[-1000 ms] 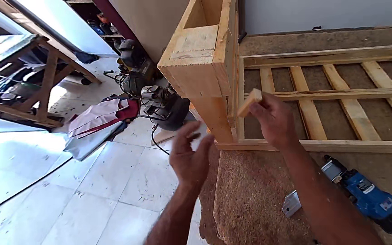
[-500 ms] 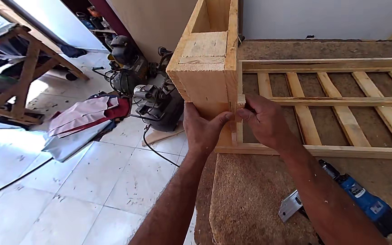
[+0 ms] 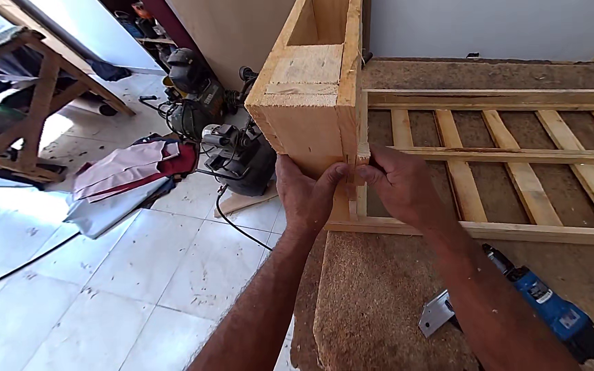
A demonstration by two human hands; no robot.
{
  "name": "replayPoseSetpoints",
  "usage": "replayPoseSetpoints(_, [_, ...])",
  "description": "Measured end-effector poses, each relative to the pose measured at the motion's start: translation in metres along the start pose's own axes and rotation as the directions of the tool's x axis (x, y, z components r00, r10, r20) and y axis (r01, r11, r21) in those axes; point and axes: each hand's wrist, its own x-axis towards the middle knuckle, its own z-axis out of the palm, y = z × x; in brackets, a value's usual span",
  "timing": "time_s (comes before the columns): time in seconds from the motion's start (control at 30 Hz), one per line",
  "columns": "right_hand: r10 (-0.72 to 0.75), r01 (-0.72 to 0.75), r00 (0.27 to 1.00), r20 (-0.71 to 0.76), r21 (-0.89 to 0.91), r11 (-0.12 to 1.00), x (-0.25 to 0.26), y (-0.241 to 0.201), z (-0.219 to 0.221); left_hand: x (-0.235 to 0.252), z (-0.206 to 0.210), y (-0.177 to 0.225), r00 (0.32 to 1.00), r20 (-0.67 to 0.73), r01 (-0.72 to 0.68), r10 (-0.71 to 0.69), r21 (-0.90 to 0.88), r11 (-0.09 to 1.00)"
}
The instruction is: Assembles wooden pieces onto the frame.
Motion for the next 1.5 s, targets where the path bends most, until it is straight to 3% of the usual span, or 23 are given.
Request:
replayPoseSetpoints(0.1, [0.058, -0.066, 0.989, 0.139, 0.059, 0.996, 0.006, -0.002, -0.010, -0.002, -0.002, 0.000, 1.000, 0.009, -0.004, 0.004, 0.030, 1.000])
replayPoseSetpoints(0.2, [0.084, -0.083, 0.996, -0.005, 0.082, 0.993, -0.002, -0.002, 0.006, 0.000, -0.004, -0.001, 0.999, 0.032, -0.017, 0.016, 0.037, 0.999])
replayPoseSetpoints(0.27, [0.130, -0.109, 0.989, -0.077, 0.235, 0.966, -0.011, 0.002, 0.015, -0.001, -0.006, -0.004, 0.999, 0.044, -0.029, 0.029, 0.003, 1.000])
replayPoseSetpoints(0.4, [0.105, -0.047, 0.993, -0.052, 0.645, 0.763, -0.014, 0.016, 0.017, 0.000, -0.006, -0.010, 0.997, 0.027, -0.070, 0.071, -0.035, 0.997])
replayPoseSetpoints(0.53, [0.036, 0.050, 0.996, -0.085, 0.825, 0.562, -0.004, 0.032, 0.031, -0.001, -0.004, -0.013, 0.995, 0.018, -0.094, 0.096, -0.093, 0.991])
replayPoseSetpoints(0.7, [0.105, 0.067, 0.976, -0.193, 0.715, 0.696, -0.010, 0.021, 0.052, -0.002, -0.003, -0.014, 0.995, 0.005, -0.096, 0.097, -0.094, 0.991])
replayPoseSetpoints(0.9, [0.103, -0.017, 0.955, -0.277, 0.298, 0.954, -0.016, 0.010, 0.063, -0.003, -0.003, -0.015, 0.993, 0.001, -0.118, 0.119, -0.070, 0.990])
replayPoseSetpoints(1.03, [0.087, -0.055, 0.985, -0.148, 0.205, 0.977, -0.017, 0.009, 0.039, -0.001, -0.003, -0.014, 0.993, 0.006, -0.118, 0.119, -0.083, 0.990])
replayPoseSetpoints(1.3, [0.056, -0.046, 0.997, -0.059, 0.159, 0.986, -0.014, 0.003, 0.024, -0.003, -0.005, -0.012, 0.994, 0.014, -0.112, 0.113, -0.052, 0.992])
replayPoseSetpoints(1.5, [0.026, -0.021, 0.994, 0.104, -0.045, 0.999, -0.003, -0.005, 0.002, -0.003, -0.008, -0.007, 0.995, 0.053, -0.087, 0.088, -0.006, 0.996])
